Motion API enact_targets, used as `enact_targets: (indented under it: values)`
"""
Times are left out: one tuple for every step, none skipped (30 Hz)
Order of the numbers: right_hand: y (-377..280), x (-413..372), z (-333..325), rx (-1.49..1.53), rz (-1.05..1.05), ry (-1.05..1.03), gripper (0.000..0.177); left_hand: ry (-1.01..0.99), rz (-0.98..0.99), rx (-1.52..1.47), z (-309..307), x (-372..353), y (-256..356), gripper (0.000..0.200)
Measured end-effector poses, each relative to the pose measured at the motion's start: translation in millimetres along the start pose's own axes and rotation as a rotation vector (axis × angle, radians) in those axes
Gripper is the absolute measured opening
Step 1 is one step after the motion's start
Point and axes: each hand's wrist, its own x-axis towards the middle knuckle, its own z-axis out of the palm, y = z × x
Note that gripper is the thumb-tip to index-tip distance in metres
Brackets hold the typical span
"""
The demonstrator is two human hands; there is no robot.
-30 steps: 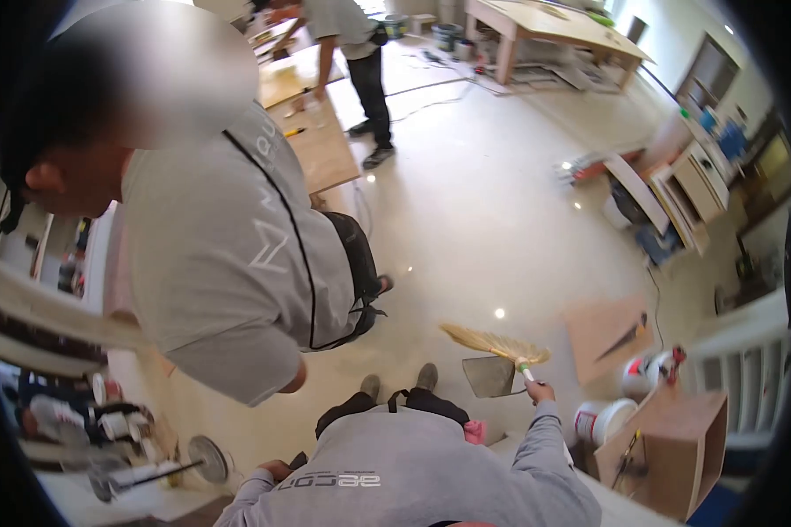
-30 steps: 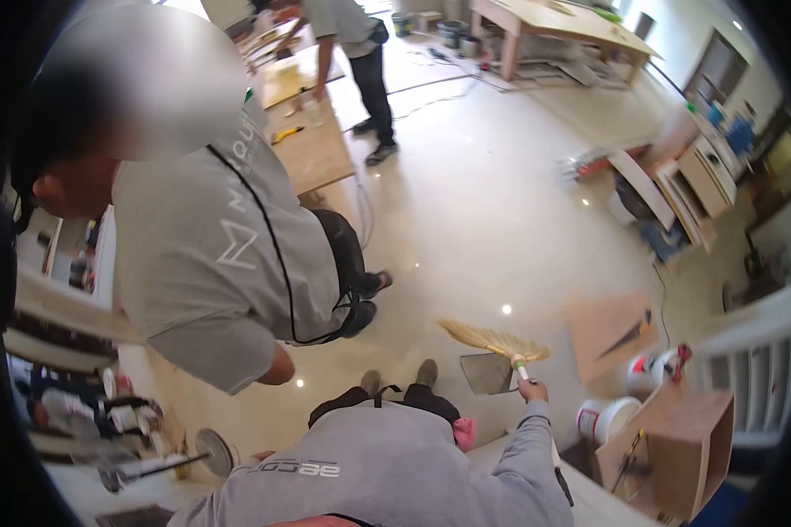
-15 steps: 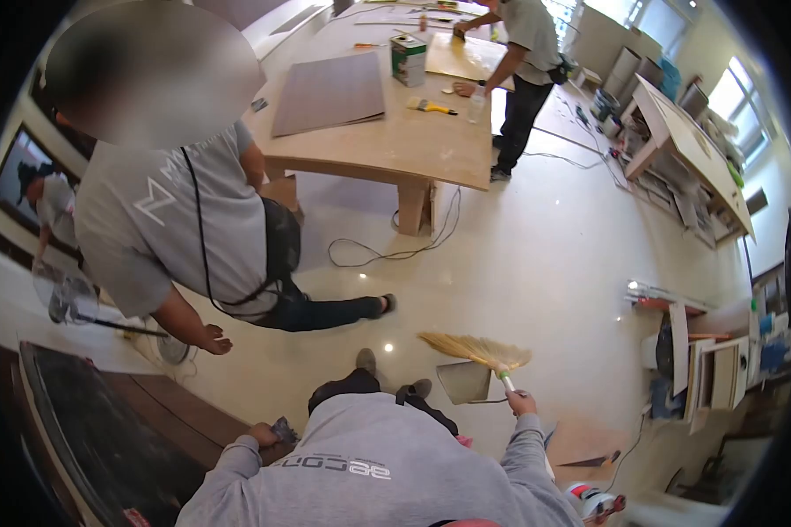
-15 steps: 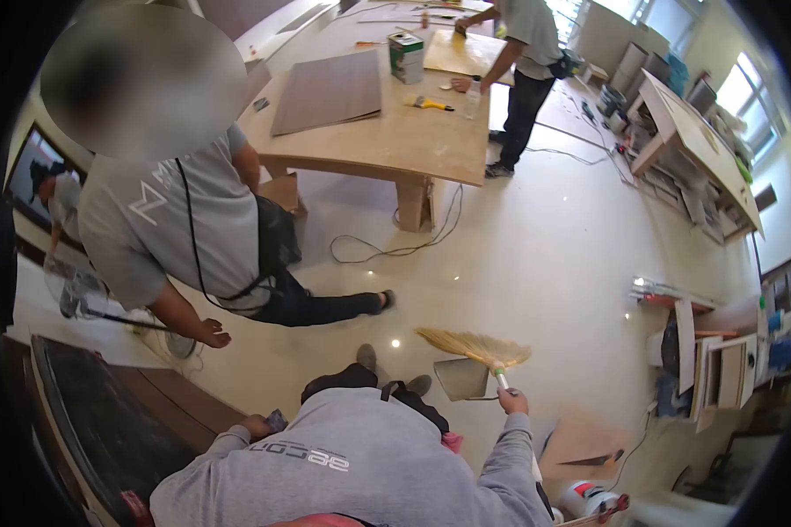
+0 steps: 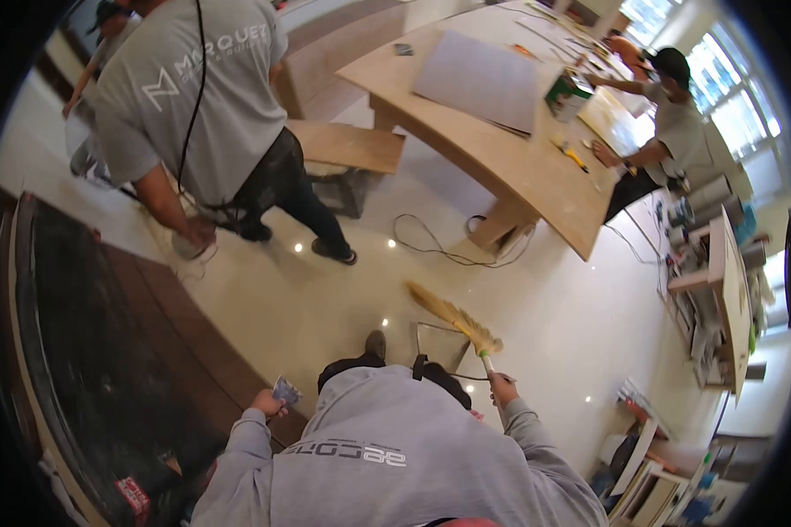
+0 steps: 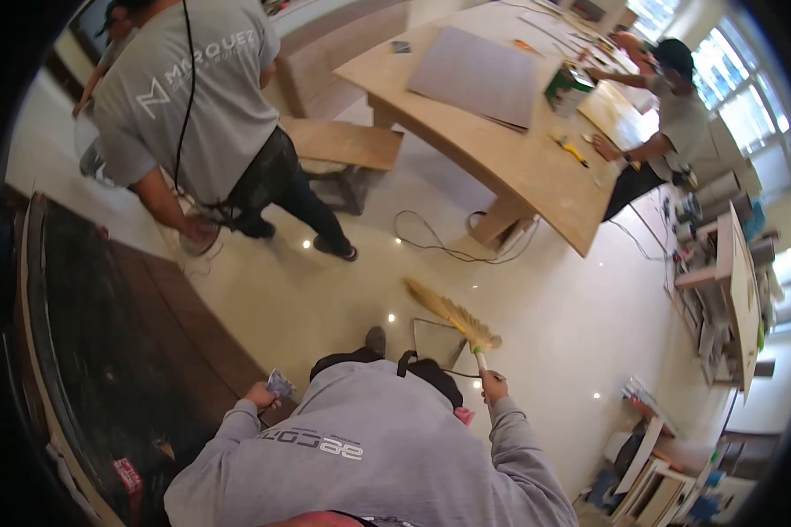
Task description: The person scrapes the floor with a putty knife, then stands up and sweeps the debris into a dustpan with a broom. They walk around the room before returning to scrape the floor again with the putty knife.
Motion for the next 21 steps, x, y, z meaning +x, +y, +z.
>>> enact_targets:
  values:
    - [-17,1,4,-0.008,-0.055,-0.026,0.038,0.004,-0.017,-0.028,1,0,-7,0.015]
    - [-37,0,12,-0.008,-0.111,-0.053,0.038,-0.006,-0.014,-0.096,-3,3,-11,0.015]
    - [-60,-9,22,-0.045,-0.153,-0.051,0.037,-0.011,-0.009,-0.161,-8,3,-15,0.015]
    - [-81,-12,30,-0.065,-0.158,-0.065,0.037,0.0,-0.019,-0.182,-11,0,-17,0.015]
    - [-105,-13,37,-0.103,-0.207,-0.124,0.037,0.031,-0.017,-0.226,-13,-4,-12,0.015]
    - [-127,-13,43,-0.144,-0.261,-0.177,0.038,0.059,-0.01,-0.275,-12,-5,-11,0.016]
    - [-148,-12,51,-0.162,-0.282,-0.202,0.039,0.066,-0.019,-0.298,-12,-3,-14,0.016]
    - [-169,-9,58,-0.187,-0.285,-0.212,0.039,0.13,-0.02,-0.332,-10,0,-17,0.015]
    - [-190,-5,64,-0.218,-0.307,-0.227,0.038,0.195,-0.024,-0.365,-6,0,-20,0.014]
    - [-215,-6,74,-0.247,-0.331,-0.242,0.037,0.203,-0.037,-0.388,-2,-3,-15,0.014]
    - [-239,-11,81,-0.286,-0.344,-0.257,0.034,0.227,-0.057,-0.406,2,-8,-9,0.013]
    - [-256,-4,89,-0.299,-0.346,-0.272,0.034,0.254,-0.076,-0.421,5,-13,-4,0.012]
    - [-273,4,99,-0.327,-0.347,-0.313,0.033,0.268,-0.083,-0.434,8,-14,-1,0.012]
    - [-292,13,107,-0.356,-0.355,-0.355,0.032,0.293,-0.087,-0.48,14,-15,3,0.01]
    - [-311,20,118,-0.385,-0.377,-0.401,0.032,0.321,-0.085,-0.528,18,-13,11,0.01]
    - [-329,25,129,-0.394,-0.394,-0.42,0.032,0.344,-0.084,-0.542,22,-11,19,0.01]
    - [-346,29,142,-0.457,-0.44,-0.431,0.032,0.421,-0.098,-0.61,26,-9,27,0.01]
    - [-359,33,156,-0.52,-0.481,-0.44,0.033,0.495,-0.116,-0.676,30,-7,32,0.011]
    - [-371,33,169,-0.528,-0.478,-0.454,0.033,0.503,-0.033,-0.771,33,-6,37,0.016]
    - [-389,32,183,-0.586,-0.525,-0.488,0.033,0.508,-0.045,-0.777,35,-4,41,0.016]
    - [-403,30,195,-0.644,-0.568,-0.518,0.033,0.557,-0.064,-0.819,36,-3,49,0.018]
